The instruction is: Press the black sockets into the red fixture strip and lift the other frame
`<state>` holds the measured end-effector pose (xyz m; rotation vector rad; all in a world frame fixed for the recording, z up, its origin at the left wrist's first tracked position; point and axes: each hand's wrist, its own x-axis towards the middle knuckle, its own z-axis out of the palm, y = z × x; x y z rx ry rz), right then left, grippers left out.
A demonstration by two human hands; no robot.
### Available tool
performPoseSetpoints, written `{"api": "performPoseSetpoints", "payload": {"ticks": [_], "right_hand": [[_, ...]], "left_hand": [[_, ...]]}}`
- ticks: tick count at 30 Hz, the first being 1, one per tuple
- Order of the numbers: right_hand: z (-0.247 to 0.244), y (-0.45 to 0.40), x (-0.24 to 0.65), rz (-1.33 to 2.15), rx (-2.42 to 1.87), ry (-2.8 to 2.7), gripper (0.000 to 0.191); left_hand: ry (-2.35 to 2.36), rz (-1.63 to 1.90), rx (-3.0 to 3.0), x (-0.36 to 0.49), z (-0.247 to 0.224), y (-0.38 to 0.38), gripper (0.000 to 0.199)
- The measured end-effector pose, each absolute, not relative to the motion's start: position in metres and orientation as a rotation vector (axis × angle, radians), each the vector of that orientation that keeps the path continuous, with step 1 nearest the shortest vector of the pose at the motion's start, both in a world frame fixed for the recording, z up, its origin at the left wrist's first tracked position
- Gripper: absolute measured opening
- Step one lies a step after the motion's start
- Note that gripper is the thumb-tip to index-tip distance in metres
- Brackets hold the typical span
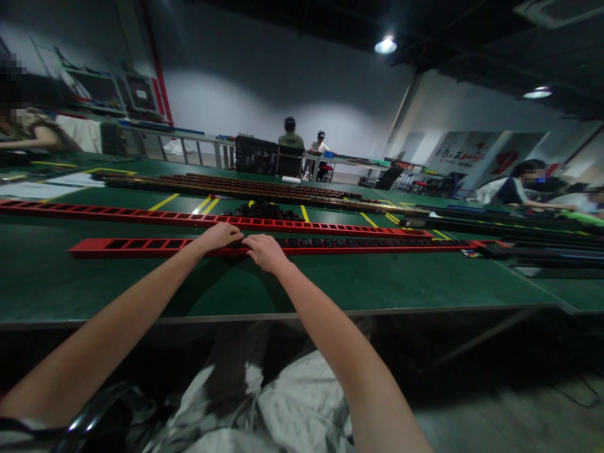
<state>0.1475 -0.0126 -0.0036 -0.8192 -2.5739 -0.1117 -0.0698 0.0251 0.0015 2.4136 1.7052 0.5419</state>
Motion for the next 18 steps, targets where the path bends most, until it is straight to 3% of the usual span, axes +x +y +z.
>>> {"api": "performPoseSetpoints", "payload": {"ticks": [18], "right_hand": [[0.0011, -0.0172, 0.1523, -0.183, -0.928, -2.552, 0.03]], "left_hand": [[1.788, 0.499, 2.452, -0.0673, 0.0052, 0.0199, 0.04]]}}
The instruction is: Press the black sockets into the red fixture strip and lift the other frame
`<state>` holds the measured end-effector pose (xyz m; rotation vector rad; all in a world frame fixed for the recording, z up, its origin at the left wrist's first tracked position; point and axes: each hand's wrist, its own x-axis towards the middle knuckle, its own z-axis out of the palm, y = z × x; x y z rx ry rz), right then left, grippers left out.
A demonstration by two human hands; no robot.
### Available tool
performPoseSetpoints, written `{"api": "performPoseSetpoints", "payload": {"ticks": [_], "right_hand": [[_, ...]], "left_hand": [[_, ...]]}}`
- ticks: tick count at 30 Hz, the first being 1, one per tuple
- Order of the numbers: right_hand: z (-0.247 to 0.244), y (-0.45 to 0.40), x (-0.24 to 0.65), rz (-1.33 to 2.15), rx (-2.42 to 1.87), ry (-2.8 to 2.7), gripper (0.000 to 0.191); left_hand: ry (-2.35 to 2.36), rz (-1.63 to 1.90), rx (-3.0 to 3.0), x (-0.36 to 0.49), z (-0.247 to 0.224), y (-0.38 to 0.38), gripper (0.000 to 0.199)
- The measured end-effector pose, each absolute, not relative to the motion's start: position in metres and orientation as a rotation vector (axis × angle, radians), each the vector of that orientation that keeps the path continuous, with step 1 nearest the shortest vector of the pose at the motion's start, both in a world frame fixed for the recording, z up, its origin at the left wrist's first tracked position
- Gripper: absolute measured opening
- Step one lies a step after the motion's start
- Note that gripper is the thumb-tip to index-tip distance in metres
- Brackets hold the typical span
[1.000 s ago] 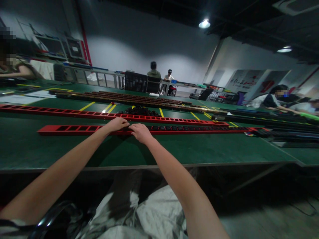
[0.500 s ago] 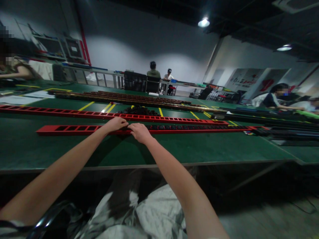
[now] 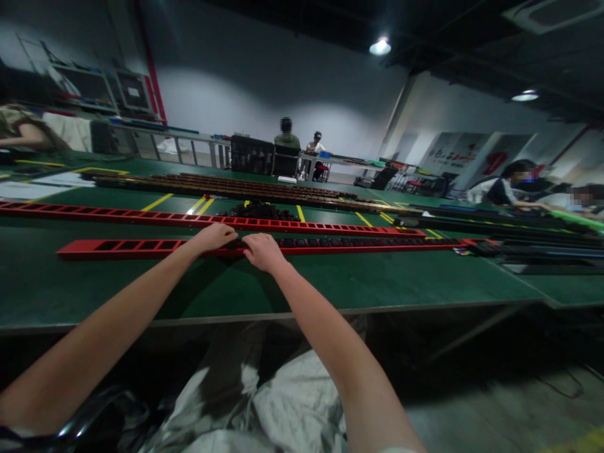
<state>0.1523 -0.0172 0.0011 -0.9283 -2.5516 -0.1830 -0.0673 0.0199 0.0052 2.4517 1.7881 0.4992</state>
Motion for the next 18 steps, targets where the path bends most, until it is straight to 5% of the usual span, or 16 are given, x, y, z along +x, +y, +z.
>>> {"api": "performPoseSetpoints", "payload": {"ticks": [9, 18], "right_hand": [[0.006, -0.009, 0.173, -0.217, -1.19, -2.596, 0.048], [0.003, -0.013, 0.168, -0.296, -1.101, -2.616, 0.044]], "left_hand": [[1.823, 0.388, 2.46, -0.07, 0.006, 0.027, 0.042], [1.827, 0.341, 2.49, -0.075, 0.011, 0.016, 0.043]]}}
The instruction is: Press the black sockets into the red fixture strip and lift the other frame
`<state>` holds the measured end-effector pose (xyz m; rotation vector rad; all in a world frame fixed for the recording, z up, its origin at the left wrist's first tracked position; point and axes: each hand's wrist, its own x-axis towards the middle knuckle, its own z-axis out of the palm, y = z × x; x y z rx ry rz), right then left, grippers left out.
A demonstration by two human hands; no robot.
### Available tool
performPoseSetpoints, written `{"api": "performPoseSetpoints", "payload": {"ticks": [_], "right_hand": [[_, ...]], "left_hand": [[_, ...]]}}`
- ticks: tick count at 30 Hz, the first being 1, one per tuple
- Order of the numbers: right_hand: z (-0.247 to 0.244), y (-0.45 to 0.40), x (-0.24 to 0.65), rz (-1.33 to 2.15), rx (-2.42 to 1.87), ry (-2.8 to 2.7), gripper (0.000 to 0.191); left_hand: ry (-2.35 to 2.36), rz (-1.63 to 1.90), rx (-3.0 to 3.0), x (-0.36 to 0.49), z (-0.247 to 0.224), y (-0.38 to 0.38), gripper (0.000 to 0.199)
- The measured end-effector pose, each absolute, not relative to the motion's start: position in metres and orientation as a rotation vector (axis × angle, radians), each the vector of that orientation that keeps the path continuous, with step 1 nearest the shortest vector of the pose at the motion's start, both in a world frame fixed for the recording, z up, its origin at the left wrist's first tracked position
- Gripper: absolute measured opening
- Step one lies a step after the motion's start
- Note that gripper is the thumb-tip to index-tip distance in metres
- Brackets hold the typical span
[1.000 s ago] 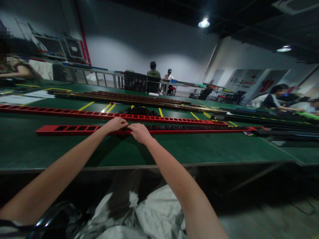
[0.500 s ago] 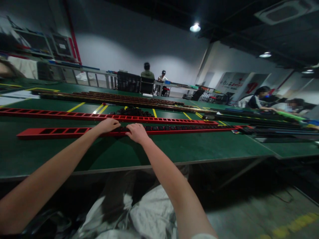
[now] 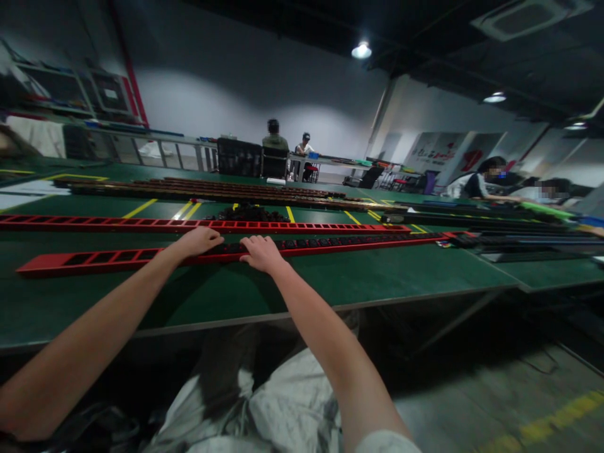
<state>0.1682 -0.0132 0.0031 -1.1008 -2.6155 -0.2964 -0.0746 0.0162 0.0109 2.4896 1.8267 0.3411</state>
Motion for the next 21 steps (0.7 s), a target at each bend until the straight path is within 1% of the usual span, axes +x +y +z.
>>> {"api": "performPoseSetpoints", "payload": {"ticks": [6, 14, 21], "right_hand": [[0.002, -0.015, 0.159, -0.298, -1.068, -2.593, 0.042], [0.004, -0.013, 0.165, -0.146, -0.994, -2.578, 0.037], [0.006, -0.014, 0.165, -0.089, -0.977, -2.568, 0.048]], "left_hand": [[1.981, 0.328, 2.511, -0.074, 0.018, 0.005, 0.042], [1.703, 0.469, 2.586, -0.064, 0.012, 0.004, 0.034], [1.654, 0.522, 2.497, -0.068, 0.006, 0.01, 0.037]]}}
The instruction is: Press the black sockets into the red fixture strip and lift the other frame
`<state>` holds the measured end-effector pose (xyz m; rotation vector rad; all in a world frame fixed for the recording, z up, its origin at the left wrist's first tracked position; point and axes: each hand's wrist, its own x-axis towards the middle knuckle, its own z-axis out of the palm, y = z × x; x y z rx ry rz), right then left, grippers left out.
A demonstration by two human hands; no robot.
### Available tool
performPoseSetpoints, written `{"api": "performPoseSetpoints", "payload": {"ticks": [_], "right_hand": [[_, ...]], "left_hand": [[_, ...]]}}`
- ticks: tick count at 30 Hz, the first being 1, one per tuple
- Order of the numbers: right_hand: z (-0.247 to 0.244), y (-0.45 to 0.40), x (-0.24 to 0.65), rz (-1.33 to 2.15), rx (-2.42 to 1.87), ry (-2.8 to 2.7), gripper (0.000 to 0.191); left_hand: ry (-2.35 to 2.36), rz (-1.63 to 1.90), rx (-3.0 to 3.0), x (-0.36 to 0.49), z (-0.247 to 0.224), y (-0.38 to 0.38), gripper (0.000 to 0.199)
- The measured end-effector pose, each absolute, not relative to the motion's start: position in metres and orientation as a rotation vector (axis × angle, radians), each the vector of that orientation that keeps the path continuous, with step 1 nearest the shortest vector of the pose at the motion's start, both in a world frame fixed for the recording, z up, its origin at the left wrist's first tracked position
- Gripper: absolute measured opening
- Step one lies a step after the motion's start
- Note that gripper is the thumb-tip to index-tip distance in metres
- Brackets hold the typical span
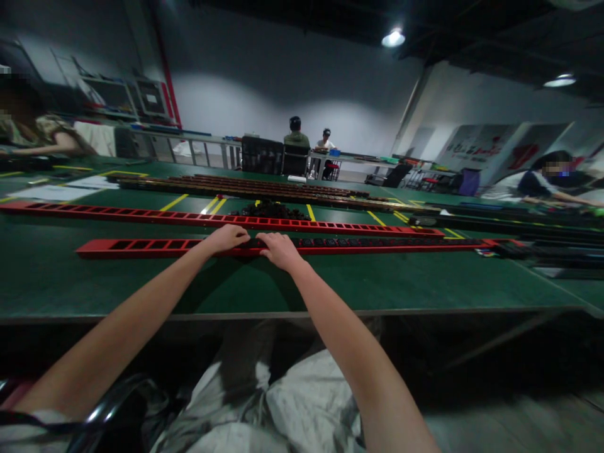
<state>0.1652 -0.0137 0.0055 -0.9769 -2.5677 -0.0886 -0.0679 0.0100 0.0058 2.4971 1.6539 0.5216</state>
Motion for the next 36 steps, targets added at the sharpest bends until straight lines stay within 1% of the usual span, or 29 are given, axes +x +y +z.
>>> {"api": "performPoseSetpoints", "payload": {"ticks": [4, 13, 29, 36], "right_hand": [[0.005, -0.013, 0.165, -0.086, -0.98, -2.574, 0.046], [0.004, -0.011, 0.166, -0.104, -0.959, -2.595, 0.031], [0.001, -0.002, 0.164, -0.103, -1.0, -2.58, 0.033], [0.006, -0.01, 0.166, -0.117, -0.97, -2.584, 0.027]], "left_hand": [[1.669, 0.532, 2.461, -0.068, 0.006, 0.01, 0.038], [1.661, 0.559, 2.433, -0.068, 0.005, 0.01, 0.037], [1.663, 0.587, 2.434, -0.067, 0.005, 0.009, 0.036], [1.676, 0.585, 2.449, -0.067, 0.006, 0.008, 0.037]]}}
